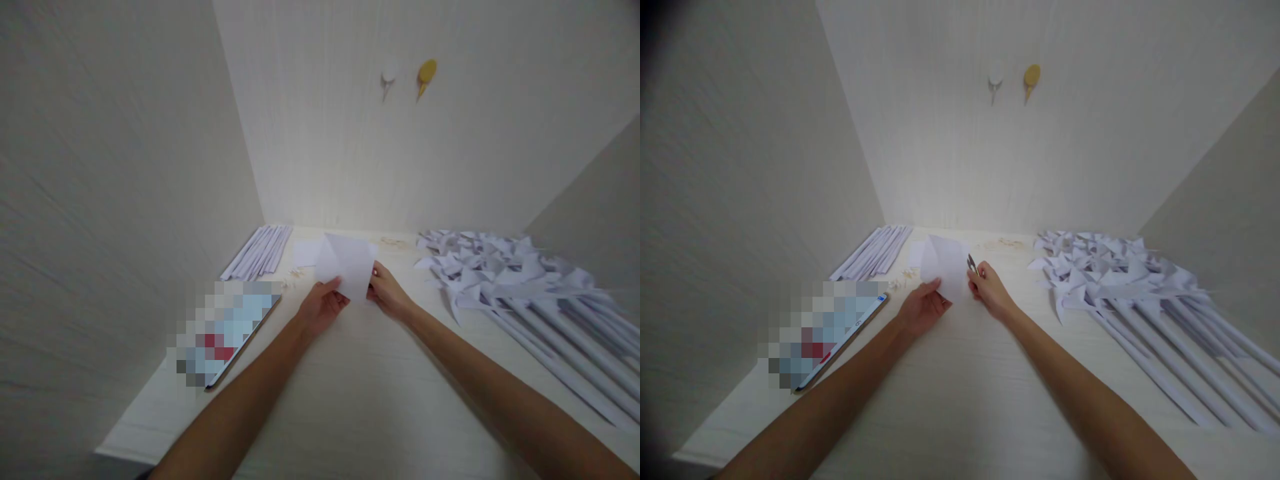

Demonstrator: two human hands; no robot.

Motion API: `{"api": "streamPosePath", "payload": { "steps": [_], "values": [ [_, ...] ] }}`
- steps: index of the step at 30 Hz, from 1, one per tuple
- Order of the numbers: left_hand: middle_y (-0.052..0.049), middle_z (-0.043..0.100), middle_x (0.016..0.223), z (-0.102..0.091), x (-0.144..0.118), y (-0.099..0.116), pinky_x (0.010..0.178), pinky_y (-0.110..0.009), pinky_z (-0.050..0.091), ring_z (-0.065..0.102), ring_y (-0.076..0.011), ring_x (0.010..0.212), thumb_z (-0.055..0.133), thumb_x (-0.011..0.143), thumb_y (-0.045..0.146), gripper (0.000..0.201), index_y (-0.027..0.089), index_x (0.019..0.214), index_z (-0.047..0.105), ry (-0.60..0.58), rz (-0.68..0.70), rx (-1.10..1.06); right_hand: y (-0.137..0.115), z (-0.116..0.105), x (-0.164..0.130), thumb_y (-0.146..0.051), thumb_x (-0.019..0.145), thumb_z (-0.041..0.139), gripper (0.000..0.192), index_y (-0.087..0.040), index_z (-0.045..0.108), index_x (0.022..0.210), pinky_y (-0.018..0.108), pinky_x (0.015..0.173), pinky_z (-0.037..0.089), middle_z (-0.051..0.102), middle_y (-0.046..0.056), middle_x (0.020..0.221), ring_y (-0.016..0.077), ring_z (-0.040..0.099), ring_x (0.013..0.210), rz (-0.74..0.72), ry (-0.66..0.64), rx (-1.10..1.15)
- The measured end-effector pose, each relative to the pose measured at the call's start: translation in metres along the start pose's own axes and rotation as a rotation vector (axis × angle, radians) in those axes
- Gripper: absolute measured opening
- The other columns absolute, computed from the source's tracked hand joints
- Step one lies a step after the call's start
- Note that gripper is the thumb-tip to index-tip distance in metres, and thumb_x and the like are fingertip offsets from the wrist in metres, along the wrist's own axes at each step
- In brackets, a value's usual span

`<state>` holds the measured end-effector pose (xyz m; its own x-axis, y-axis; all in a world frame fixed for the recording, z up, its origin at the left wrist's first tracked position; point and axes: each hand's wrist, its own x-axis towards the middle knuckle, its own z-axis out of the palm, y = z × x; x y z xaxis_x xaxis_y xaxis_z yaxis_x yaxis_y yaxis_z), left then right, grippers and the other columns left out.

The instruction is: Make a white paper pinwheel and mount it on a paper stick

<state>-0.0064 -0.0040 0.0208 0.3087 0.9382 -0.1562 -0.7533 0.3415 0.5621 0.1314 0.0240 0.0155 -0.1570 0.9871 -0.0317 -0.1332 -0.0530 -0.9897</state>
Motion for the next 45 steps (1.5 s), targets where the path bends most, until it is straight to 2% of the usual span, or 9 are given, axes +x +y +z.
{"api": "streamPosePath", "payload": {
  "steps": [3,8,14,18,22,26,32,38,45],
  "values": [
    [-0.002,0.068,0.069,0.001,0.003,-0.002,0.058,-0.02,0.048,0.062,-0.0099,0.061,0.057,0.068,0.008,0.007,0.011,0.074,0.06,0.009,0.028,0.086,0.001,-0.013,-0.037,-0.033,0.065,0.061,0.034,-0.02,0.03,0.061,0.015,0.034,0.012,0.045,-0.009,0.043,0.0014,0.026,0.032,0.044,0.021,0.069],
    [0.0,0.064,0.059,0.013,0.012,-0.006,0.048,-0.016,0.044,0.058,-0.0065,0.049,0.057,0.069,0.01,0.003,0.012,0.068,0.056,0.182,0.057,0.172,0.0,-0.026,-0.072,-0.032,0.064,0.063,0.037,-0.02,0.028,0.06,0.015,0.032,0.007,0.047,-0.009,0.043,0.0003,0.023,0.029,0.055,0.032,0.157],
    [0.001,0.061,0.056,0.028,0.025,-0.014,0.043,-0.015,0.039,0.056,-0.0049,0.043,0.054,0.072,0.01,0.003,0.012,0.071,0.052,0.316,0.211,0.321,0.0,-0.028,-0.078,-0.038,0.062,0.064,0.037,-0.02,0.032,0.063,0.016,0.033,0.009,0.048,-0.009,0.043,0.0011,0.023,0.03,0.023,0.117,0.176],
    [0.002,0.059,0.05,0.022,0.03,-0.022,0.036,-0.016,0.034,0.057,-0.0094,0.04,0.053,0.073,0.016,0.006,0.012,0.072,0.049,0.337,0.311,0.457,0.0,-0.027,-0.075,-0.05,0.064,0.057,0.035,-0.019,0.045,0.075,0.018,0.035,0.013,0.048,-0.007,0.045,0.0032,0.025,0.033,0.037,0.062,0.228],
    [0.006,0.048,0.034,0.013,0.03,-0.028,0.033,-0.017,0.032,0.056,-0.0125,0.036,0.052,0.075,0.027,0.018,0.015,0.066,0.042,0.348,0.419,0.642,0.002,-0.027,-0.069,-0.046,0.061,0.062,0.037,-0.014,0.055,0.079,0.019,0.04,0.025,0.049,-0.005,0.05,0.0047,0.036,0.042,0.027,0.043,0.256],
    [0.002,0.055,0.041,0.011,0.03,-0.029,0.041,-0.019,0.043,0.061,-0.0144,0.045,0.058,0.07,0.024,0.017,0.014,0.066,0.045,0.329,0.412,0.674,0.003,-0.025,-0.069,-0.047,0.066,0.06,0.034,-0.017,0.054,0.082,0.019,0.04,0.027,0.048,-0.005,0.053,0.0051,0.04,0.042,0.0,0.031,0.238],
    [-0.006,0.063,0.052,0.015,0.033,-0.03,0.056,-0.021,0.05,0.062,-0.0134,0.055,0.066,0.06,0.019,0.015,0.009,0.055,0.057,0.276,0.306,0.583,0.001,-0.019,-0.075,-0.049,0.07,0.054,0.034,-0.019,0.05,0.085,0.017,0.032,0.012,0.042,-0.008,0.051,0.0024,0.028,0.033,0.053,-0.031,0.235],
    [-0.003,0.061,0.047,0.027,0.033,-0.029,0.052,-0.02,0.049,0.056,-0.0086,0.046,0.068,0.055,0.019,0.015,0.009,0.049,0.059,0.246,0.256,0.505,0.004,-0.017,-0.075,-0.051,0.069,0.055,0.036,-0.016,0.05,0.076,0.017,0.033,0.013,0.037,-0.009,0.049,0.0018,0.027,0.035,0.028,-0.002,0.247],
    [-0.002,0.063,0.052,0.036,0.022,-0.019,0.055,-0.021,0.048,0.057,-0.0091,0.049,0.07,0.052,0.016,0.012,0.01,0.057,0.062,0.199,0.23,0.491,0.007,-0.02,-0.077,-0.051,0.073,0.05,0.034,-0.019,0.043,0.068,0.017,0.029,0.01,0.035,-0.01,0.041,0.0031,0.025,0.029,0.001,0.052,0.196]
  ]
}}
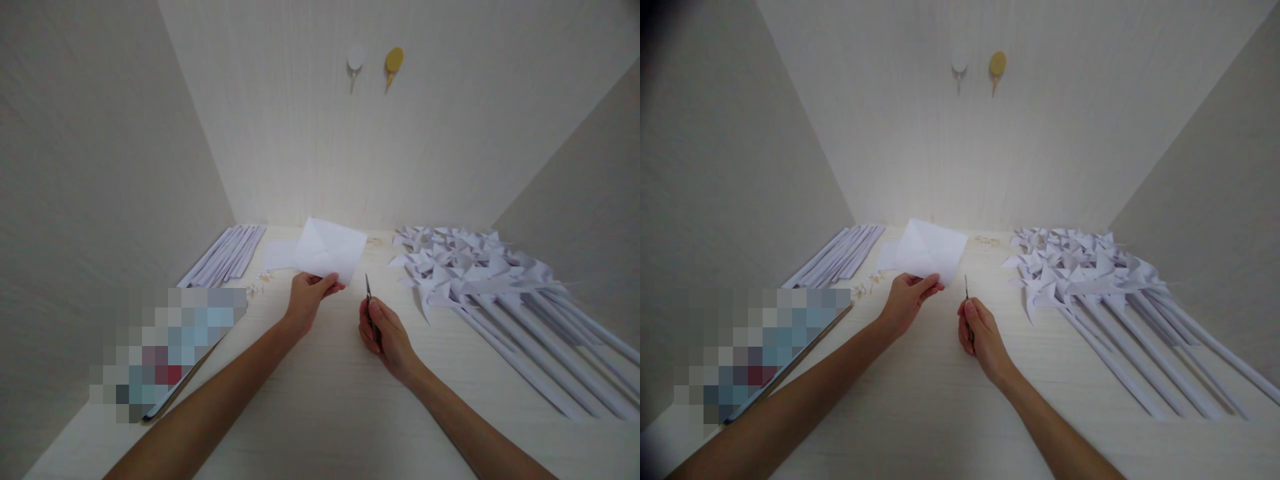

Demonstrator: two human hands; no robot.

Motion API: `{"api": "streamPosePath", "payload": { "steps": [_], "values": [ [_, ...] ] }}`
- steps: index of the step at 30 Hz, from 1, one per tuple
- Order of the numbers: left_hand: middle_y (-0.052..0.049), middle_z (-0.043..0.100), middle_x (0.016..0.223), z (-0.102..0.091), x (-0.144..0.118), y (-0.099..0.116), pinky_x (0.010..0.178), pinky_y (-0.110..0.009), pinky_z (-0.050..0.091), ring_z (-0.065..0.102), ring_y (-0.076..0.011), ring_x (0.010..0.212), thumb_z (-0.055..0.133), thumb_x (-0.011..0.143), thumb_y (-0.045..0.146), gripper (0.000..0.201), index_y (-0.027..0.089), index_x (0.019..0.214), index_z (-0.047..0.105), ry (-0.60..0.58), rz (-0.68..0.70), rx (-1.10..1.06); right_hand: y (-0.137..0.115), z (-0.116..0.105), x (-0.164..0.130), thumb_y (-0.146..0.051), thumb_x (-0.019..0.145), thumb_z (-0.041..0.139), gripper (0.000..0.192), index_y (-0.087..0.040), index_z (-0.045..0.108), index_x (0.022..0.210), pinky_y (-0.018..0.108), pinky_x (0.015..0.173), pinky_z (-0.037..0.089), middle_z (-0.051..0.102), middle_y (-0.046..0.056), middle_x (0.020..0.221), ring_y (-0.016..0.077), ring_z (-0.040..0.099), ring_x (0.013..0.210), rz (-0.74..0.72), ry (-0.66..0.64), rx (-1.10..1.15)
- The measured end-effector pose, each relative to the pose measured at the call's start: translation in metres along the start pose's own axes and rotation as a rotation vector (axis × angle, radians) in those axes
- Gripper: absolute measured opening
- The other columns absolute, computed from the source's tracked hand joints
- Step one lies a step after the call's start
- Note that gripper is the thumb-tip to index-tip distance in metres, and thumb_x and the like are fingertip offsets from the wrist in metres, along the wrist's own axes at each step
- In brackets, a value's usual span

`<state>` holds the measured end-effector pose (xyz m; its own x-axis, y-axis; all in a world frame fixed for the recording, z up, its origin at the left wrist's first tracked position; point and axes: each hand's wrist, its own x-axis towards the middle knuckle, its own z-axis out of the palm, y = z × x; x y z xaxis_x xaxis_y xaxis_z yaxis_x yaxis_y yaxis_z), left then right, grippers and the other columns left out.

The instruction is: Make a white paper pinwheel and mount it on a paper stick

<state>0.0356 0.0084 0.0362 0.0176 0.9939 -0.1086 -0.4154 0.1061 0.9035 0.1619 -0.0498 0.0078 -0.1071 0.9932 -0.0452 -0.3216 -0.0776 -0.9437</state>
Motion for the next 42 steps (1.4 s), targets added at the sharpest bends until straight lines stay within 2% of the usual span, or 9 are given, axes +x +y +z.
{"api": "streamPosePath", "payload": {
  "steps": [4,7,11,14,17,30,42],
  "values": [
    [-0.002,0.06,0.048,-0.002,-0.002,0.006,0.041,-0.018,0.039,0.054,-0.0086,0.043,0.069,0.053,0.019,0.013,0.01,0.056,0.061,-0.015,0.026,0.121,0.003,-0.001,-0.001,-0.05,0.077,0.045,0.032,-0.018,0.044,0.07,0.017,0.028,0.012,0.034,-0.01,0.04,0.003,0.023,0.029,-0.034,-0.046,-0.047],
    [0.0,0.057,0.045,-0.001,-0.004,0.01,0.037,-0.017,0.032,0.05,-0.0069,0.041,0.069,0.054,0.02,0.014,0.01,0.053,0.06,0.026,0.055,0.174,0.005,-0.001,-0.003,-0.05,0.079,0.042,0.033,-0.018,0.044,0.072,0.017,0.029,0.013,0.032,-0.01,0.039,0.0032,0.022,0.03,-0.04,-0.071,-0.113],
    [-0.002,0.06,0.055,0.004,-0.008,0.012,0.044,-0.018,0.04,0.053,-0.0084,0.051,0.071,0.05,0.02,0.015,0.011,0.057,0.061,0.08,0.022,0.126,0.005,0.001,-0.006,-0.051,0.08,0.04,0.034,-0.018,0.043,0.071,0.017,0.03,0.013,0.031,-0.01,0.039,0.0039,0.022,0.032,-0.018,-0.087,-0.201],
    [-0.004,0.064,0.065,0.007,-0.011,0.013,0.055,-0.023,0.047,0.057,-0.0107,0.059,0.071,0.05,0.019,0.019,0.01,0.064,0.063,0.05,-0.015,0.043,0.005,0.001,-0.006,-0.051,0.08,0.039,0.034,-0.019,0.042,0.07,0.017,0.03,0.013,0.03,-0.01,0.039,0.0039,0.021,0.032,0.002,-0.088,-0.206],
    [-0.005,0.066,0.069,0.008,-0.012,0.014,0.058,-0.024,0.049,0.058,-0.0117,0.062,0.071,0.05,0.018,0.021,0.01,0.067,0.063,0.033,-0.029,-0.011,0.005,0.001,-0.006,-0.052,0.079,0.04,0.035,-0.019,0.042,0.069,0.017,0.03,0.012,0.029,-0.01,0.039,0.0039,0.02,0.032,0.017,-0.073,-0.182],
    [-0.004,0.065,0.064,0.01,-0.017,0.013,0.062,-0.027,0.051,0.059,-0.011,0.057,0.069,0.054,0.014,0.015,0.009,0.066,0.062,0.013,-0.072,-0.008,0.003,0.001,-0.006,-0.051,0.08,0.038,0.036,-0.019,0.042,0.066,0.017,0.03,0.013,0.029,-0.009,0.039,0.004,0.02,0.032,0.008,-0.08,-0.225],
    [-0.004,0.065,0.063,0.011,-0.018,0.013,0.059,-0.025,0.051,0.059,-0.0106,0.055,0.068,0.056,0.011,0.012,0.01,0.066,0.062,-0.012,-0.119,0.012,0.004,0.001,-0.005,-0.051,0.079,0.04,0.036,-0.019,0.041,0.062,0.018,0.031,0.012,0.026,-0.009,0.04,0.0044,0.018,0.033,-0.006,-0.063,-0.217]
  ]
}}
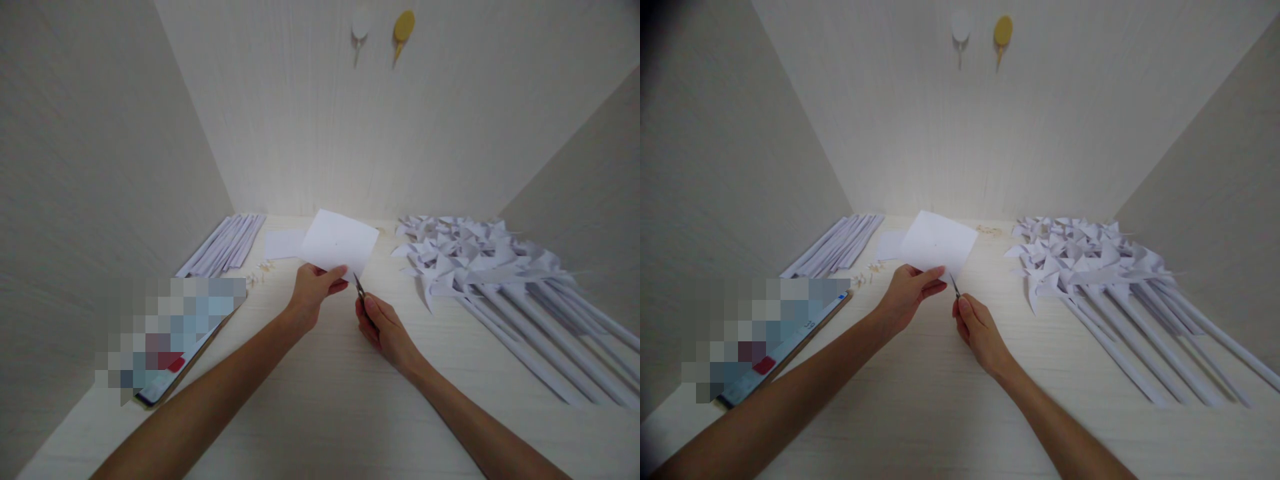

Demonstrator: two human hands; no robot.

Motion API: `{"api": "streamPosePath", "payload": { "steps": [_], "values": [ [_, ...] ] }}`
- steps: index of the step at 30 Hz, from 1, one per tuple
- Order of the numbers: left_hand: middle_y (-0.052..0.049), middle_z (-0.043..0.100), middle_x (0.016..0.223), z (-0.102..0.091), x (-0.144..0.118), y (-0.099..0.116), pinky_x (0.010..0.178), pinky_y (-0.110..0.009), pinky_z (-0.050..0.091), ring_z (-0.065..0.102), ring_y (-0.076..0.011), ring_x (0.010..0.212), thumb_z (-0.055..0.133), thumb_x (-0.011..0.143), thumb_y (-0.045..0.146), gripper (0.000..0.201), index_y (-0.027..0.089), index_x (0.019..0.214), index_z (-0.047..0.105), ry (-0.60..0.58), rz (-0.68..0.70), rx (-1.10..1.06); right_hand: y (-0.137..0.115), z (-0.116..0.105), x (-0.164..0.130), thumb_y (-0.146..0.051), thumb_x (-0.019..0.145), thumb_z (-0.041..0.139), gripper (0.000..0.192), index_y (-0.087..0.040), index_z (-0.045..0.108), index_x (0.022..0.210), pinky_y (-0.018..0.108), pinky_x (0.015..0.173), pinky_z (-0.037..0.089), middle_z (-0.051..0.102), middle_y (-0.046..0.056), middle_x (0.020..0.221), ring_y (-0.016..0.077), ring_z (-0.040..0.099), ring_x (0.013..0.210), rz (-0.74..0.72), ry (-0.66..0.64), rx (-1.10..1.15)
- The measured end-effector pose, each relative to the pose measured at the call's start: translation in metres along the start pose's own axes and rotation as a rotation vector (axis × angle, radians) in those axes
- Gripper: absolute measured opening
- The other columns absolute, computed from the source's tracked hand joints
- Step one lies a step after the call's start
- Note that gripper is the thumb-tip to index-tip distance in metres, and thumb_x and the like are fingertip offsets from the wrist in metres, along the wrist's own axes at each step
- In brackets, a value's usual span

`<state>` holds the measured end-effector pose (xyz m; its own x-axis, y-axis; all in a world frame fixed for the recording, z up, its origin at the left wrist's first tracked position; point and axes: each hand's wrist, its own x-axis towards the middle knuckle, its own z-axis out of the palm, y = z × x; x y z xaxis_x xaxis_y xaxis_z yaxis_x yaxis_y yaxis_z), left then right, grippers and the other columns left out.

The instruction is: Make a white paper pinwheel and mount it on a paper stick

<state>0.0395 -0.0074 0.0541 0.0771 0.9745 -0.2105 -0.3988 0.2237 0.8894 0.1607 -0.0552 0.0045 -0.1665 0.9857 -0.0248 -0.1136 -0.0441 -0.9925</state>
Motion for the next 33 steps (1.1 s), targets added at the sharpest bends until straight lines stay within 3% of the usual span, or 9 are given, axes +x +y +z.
{"api": "streamPosePath", "payload": {
  "steps": [33],
  "values": [
    [-0.002,0.064,0.062,0.0013,-0.0024,-0.0033,0.058,-0.024,0.05,0.057,-0.0088,0.054,0.068,0.053,0.014,0.014,0.009,0.064,0.062,0.033,0.043,0.013,0.0019,0.0,0.0008,-0.048,0.081,0.04,0.034,-0.018,0.041,0.063,0.018,0.033,0.013,0.029,-0.009,0.042,0.0046,0.021,0.035,-0.011,0.025,-0.037]
  ]
}}
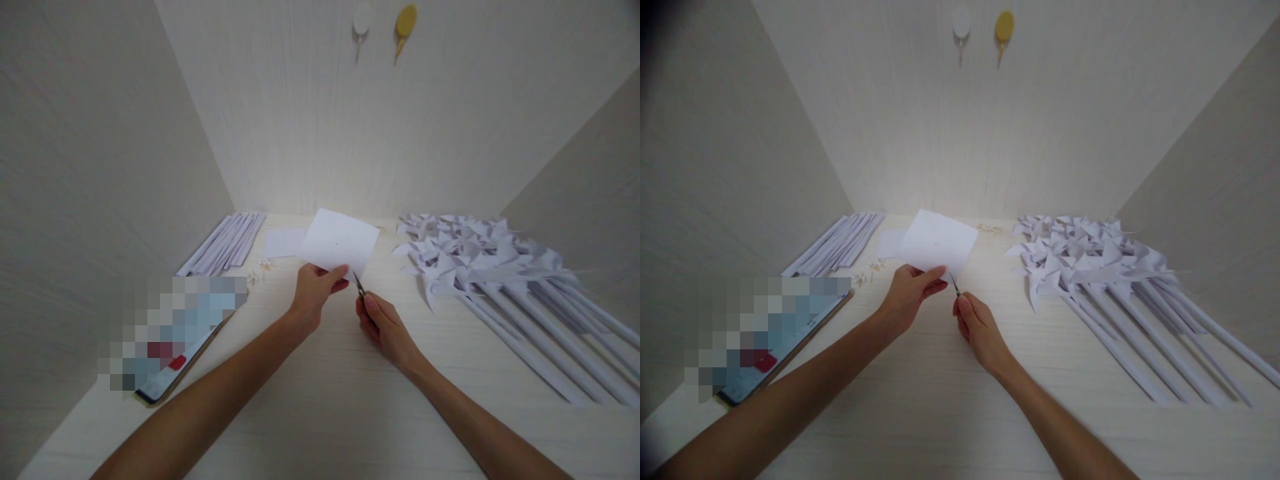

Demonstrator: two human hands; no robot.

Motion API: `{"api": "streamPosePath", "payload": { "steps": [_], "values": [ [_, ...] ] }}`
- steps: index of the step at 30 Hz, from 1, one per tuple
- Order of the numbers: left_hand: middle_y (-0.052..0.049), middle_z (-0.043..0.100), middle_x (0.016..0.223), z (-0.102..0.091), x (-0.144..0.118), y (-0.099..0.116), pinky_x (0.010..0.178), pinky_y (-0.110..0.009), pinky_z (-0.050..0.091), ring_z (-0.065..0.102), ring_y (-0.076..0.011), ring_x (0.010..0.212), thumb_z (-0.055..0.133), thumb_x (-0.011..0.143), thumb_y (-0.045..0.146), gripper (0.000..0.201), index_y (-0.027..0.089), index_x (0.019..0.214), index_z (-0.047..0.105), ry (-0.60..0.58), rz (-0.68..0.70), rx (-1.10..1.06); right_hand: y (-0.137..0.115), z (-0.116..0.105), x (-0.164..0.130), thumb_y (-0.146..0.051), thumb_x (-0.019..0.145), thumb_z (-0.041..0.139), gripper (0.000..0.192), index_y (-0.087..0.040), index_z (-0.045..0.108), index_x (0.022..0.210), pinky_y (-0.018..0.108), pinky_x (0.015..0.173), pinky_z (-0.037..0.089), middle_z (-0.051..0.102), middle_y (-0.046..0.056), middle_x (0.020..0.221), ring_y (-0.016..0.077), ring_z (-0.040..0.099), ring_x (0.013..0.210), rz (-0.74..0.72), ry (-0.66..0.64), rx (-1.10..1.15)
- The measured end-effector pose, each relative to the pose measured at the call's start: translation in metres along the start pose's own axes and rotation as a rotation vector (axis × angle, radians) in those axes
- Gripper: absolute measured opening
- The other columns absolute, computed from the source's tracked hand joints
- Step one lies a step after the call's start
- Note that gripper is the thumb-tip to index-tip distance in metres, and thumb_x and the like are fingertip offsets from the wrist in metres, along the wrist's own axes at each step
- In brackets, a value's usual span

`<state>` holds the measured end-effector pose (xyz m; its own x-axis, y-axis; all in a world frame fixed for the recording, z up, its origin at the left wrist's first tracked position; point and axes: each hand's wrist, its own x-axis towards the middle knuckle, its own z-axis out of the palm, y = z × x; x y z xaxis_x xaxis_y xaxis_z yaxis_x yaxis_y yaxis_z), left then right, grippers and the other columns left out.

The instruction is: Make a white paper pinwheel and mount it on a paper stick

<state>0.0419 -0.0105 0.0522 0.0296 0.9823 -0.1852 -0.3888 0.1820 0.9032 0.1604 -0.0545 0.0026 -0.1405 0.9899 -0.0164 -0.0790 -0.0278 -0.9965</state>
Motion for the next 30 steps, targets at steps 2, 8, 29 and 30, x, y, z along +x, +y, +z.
{"api": "streamPosePath", "payload": {
  "steps": [2,8,29,30],
  "values": [
    [-0.001,0.063,0.061,0.0001,-0.0001,-0.0002,0.058,-0.024,0.05,0.056,-0.0086,0.054,0.068,0.053,0.014,0.014,0.01,0.064,0.062,0.001,0.005,0.0,0.0007,-0.0003,-0.0001,-0.048,0.081,0.039,0.034,-0.018,0.041,0.064,0.018,0.033,0.013,0.029,-0.008,0.042,0.0049,0.022,0.035,0.002,0.0,-0.009],
    [-0.002,0.064,0.063,0.0001,-0.0005,0.001,0.06,-0.024,0.05,0.058,-0.0096,0.056,0.069,0.053,0.016,0.016,0.009,0.066,0.062,-0.027,-0.001,0.004,-0.0003,0.0001,-0.0011,-0.048,0.081,0.039,0.034,-0.018,0.04,0.064,0.018,0.034,0.013,0.029,-0.008,0.044,0.0046,0.022,0.037,0.001,0.017,-0.03],
    [-0.003,0.066,0.066,-0.0013,0.0014,-0.0011,0.06,-0.025,0.051,0.059,-0.0112,0.059,0.07,0.051,0.017,0.019,0.011,0.067,0.063,-0.049,0.004,-0.01,0.001,-0.0011,-0.001,-0.048,0.082,0.036,0.036,-0.019,0.038,0.061,0.019,0.035,0.016,0.027,-0.008,0.045,0.0062,0.023,0.039,-0.054,0.056,-0.163],
    [-0.003,0.066,0.066,-0.0013,0.0014,-0.0011,0.06,-0.025,0.051,0.059,-0.0112,0.059,0.07,0.051,0.017,0.019,0.011,0.067,0.063,-0.048,0.004,-0.009,0.0013,-0.0012,-0.0008,-0.049,0.082,0.035,0.036,-0.019,0.038,0.061,0.019,0.035,0.016,0.027,-0.008,0.045,0.0063,0.023,0.039,-0.056,0.057,-0.167]
  ]
}}
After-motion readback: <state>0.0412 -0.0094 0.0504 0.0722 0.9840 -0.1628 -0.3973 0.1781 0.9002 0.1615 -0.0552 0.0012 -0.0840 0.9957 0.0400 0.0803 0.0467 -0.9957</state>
